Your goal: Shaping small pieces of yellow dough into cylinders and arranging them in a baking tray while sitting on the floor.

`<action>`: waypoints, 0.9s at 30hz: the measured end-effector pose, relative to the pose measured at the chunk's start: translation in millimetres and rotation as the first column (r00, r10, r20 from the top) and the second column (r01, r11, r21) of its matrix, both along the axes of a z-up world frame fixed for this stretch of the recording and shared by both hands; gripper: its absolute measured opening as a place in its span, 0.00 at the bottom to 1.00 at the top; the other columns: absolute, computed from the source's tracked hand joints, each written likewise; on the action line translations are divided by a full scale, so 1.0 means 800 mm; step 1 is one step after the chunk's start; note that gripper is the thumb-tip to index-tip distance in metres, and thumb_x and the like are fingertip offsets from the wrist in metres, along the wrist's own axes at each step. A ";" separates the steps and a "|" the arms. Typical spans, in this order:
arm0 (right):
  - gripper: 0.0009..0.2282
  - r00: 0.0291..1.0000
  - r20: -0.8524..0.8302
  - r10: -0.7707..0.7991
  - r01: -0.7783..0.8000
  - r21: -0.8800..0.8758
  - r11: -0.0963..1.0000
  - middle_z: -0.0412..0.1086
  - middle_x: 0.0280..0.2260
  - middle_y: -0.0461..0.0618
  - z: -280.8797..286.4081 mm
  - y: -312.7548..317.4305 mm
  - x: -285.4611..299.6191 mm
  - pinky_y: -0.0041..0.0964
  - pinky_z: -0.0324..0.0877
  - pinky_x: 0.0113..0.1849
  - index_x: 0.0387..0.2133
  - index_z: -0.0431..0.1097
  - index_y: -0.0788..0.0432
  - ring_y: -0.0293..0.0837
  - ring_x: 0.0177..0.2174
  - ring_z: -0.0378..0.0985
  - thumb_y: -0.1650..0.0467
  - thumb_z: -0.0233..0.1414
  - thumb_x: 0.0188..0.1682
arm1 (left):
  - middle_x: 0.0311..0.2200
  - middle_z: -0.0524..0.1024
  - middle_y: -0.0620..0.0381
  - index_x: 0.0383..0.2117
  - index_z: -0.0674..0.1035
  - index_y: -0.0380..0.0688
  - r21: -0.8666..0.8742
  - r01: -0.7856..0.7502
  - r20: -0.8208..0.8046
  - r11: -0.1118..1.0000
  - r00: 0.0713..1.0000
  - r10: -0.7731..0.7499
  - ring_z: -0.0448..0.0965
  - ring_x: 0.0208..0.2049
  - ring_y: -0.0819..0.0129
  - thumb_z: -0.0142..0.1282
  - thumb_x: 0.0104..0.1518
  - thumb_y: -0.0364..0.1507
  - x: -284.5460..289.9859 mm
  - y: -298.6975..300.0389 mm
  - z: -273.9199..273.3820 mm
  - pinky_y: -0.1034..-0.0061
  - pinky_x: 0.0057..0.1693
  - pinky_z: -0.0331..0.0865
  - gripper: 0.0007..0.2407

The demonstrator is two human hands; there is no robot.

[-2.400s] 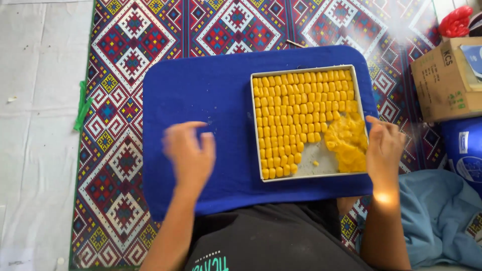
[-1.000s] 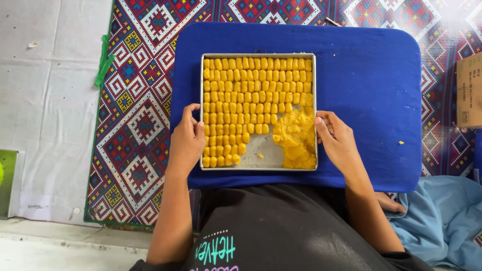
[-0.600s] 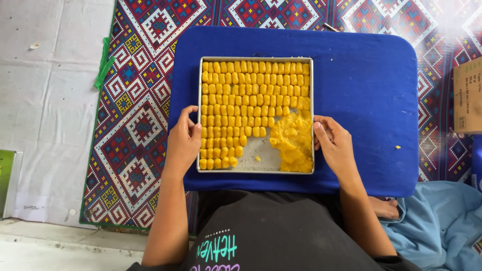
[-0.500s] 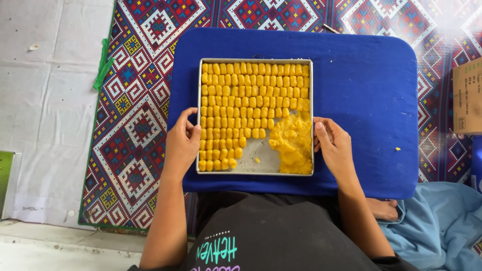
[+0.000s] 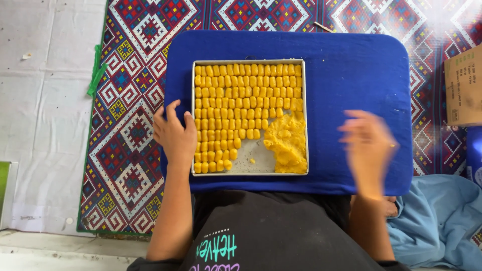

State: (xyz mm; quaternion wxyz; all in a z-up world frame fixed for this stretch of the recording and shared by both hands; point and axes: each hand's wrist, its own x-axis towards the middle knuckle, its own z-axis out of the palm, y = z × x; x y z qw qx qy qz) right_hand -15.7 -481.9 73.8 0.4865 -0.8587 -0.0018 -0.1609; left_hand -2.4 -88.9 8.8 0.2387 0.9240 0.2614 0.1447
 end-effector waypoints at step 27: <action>0.09 0.200 -0.478 -0.855 -0.312 -0.858 0.407 0.83 0.18 0.50 -0.439 -0.617 -0.226 0.35 0.71 0.27 0.17 0.87 0.61 0.46 0.19 0.81 0.66 0.69 0.34 | 0.51 0.70 0.53 0.51 0.74 0.48 -0.152 0.161 0.066 0.975 0.986 -0.152 0.71 0.53 0.54 0.52 0.58 0.29 -0.024 0.025 0.029 0.48 0.61 0.52 0.14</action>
